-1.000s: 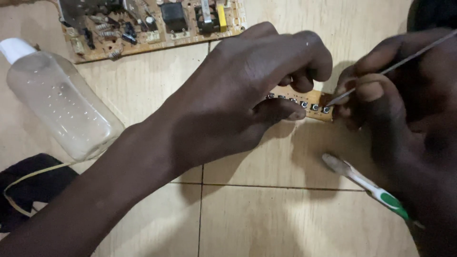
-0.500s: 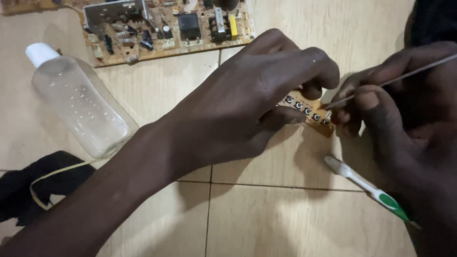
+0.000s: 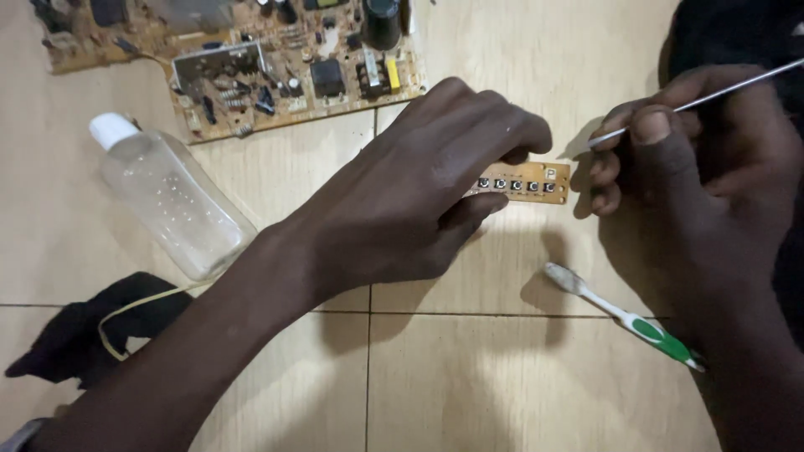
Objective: The person cleans a small electronic circuit board using a toothbrush and a metal tool. They scrub the surface of the board with the toothbrush and use the metal tool to scrape or pick at specific components. The person also handles a black cloth and a bottle of liquid during the process.
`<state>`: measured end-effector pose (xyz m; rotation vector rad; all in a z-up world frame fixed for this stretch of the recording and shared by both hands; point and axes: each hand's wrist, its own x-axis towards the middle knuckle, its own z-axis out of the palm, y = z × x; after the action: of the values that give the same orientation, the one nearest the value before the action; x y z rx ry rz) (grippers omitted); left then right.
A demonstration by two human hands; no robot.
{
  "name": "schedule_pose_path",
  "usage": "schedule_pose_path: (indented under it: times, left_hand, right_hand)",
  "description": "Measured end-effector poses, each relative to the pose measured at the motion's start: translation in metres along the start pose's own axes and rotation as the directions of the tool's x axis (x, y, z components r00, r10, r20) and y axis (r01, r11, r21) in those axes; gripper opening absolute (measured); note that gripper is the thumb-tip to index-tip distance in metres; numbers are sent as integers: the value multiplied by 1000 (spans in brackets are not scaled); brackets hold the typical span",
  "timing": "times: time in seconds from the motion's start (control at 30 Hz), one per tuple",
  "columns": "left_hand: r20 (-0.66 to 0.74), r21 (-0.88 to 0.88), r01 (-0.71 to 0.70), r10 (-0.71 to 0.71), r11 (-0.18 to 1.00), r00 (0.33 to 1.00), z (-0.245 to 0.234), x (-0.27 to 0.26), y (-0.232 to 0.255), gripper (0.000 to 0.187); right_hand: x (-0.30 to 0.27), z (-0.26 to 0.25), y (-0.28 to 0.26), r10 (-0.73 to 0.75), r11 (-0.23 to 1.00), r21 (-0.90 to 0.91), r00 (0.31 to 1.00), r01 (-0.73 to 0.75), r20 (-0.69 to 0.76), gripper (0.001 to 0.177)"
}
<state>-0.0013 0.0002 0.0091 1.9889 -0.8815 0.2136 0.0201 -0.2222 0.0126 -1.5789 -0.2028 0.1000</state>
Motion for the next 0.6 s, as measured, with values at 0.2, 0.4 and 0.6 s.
schedule_pose_path:
  times: [0.2, 0.4, 0.6]
  left_hand:
    - [43, 37, 113, -115, 993, 992, -1, 1, 3, 41]
    - [118, -18, 265, -261, 964, 958, -10, 6, 4, 49]
    - [31, -17, 238, -237, 971, 971, -63, 19, 56, 26]
  right_hand:
    - [2, -1, -8, 24, 1000, 2, 999, -24, 37, 17]
    - [7, -8, -8, 97, 992, 71, 994, -100, 47, 13]
    - [9, -12, -5, 66, 988, 136, 992, -79, 104, 12]
